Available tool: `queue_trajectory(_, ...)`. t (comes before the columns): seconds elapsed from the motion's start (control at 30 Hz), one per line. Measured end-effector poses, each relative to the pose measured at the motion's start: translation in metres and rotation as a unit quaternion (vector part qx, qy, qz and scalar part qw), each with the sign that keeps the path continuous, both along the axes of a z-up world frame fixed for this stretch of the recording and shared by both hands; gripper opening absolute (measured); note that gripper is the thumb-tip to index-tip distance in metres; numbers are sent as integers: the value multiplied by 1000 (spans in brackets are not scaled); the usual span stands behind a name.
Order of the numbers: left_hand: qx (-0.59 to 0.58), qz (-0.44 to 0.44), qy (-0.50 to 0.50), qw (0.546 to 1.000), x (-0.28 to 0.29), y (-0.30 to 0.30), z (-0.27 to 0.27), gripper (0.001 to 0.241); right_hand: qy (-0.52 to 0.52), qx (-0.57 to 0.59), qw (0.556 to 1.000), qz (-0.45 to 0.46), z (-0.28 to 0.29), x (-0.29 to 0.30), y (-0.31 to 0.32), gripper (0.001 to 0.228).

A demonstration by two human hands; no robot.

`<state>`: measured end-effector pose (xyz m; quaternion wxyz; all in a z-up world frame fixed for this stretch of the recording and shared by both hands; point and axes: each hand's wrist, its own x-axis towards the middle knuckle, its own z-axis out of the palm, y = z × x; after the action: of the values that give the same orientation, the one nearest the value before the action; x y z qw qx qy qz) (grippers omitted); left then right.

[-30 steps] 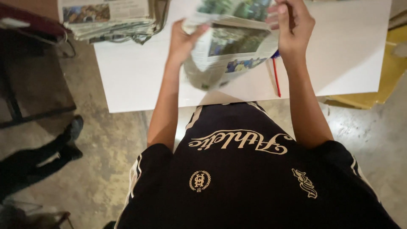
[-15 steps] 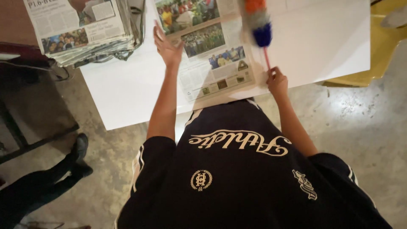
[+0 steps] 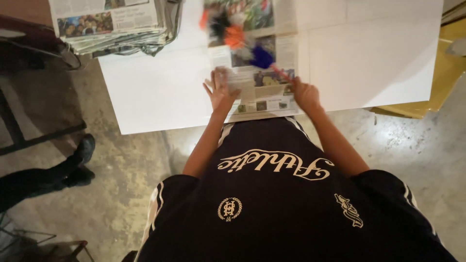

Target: Cleaning and dusting the pages of various newspapers with a duster.

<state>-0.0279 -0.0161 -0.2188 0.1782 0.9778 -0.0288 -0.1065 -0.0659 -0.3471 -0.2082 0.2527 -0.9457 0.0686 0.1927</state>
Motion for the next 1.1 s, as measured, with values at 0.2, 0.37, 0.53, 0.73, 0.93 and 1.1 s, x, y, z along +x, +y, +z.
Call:
queue_trajectory(0.2, -14, -74, 64, 995, 10, -9, -1, 99, -99, -139, 985, -28, -87, 29, -65, 18)
queue_trajectory(0.37, -57, -103, -47, 992, 8, -1, -41, 82, -171, 6, 980, -103, -49, 50, -20, 20)
queue_trajectory(0.53, 50, -144, -46, 987, 13, 16, -42, 85, -43, -83, 994, 60, -54, 19, -23, 28)
queue_trajectory(0.73, 16, -70, 27, 997, 26, 20, 1, 73, -215, -176, 960, 14, -117, -51, -50, 28)
queue_trajectory(0.93, 7, -26, 4, 1000, 24, 31, -7, 70, -64, -123, 990, 24, -44, -136, -42, 23)
queue_trajectory(1.1, -41, 19, -9, 999, 24, 34, -9, 76, -146, -167, 967, -124, -56, -185, -39, 29)
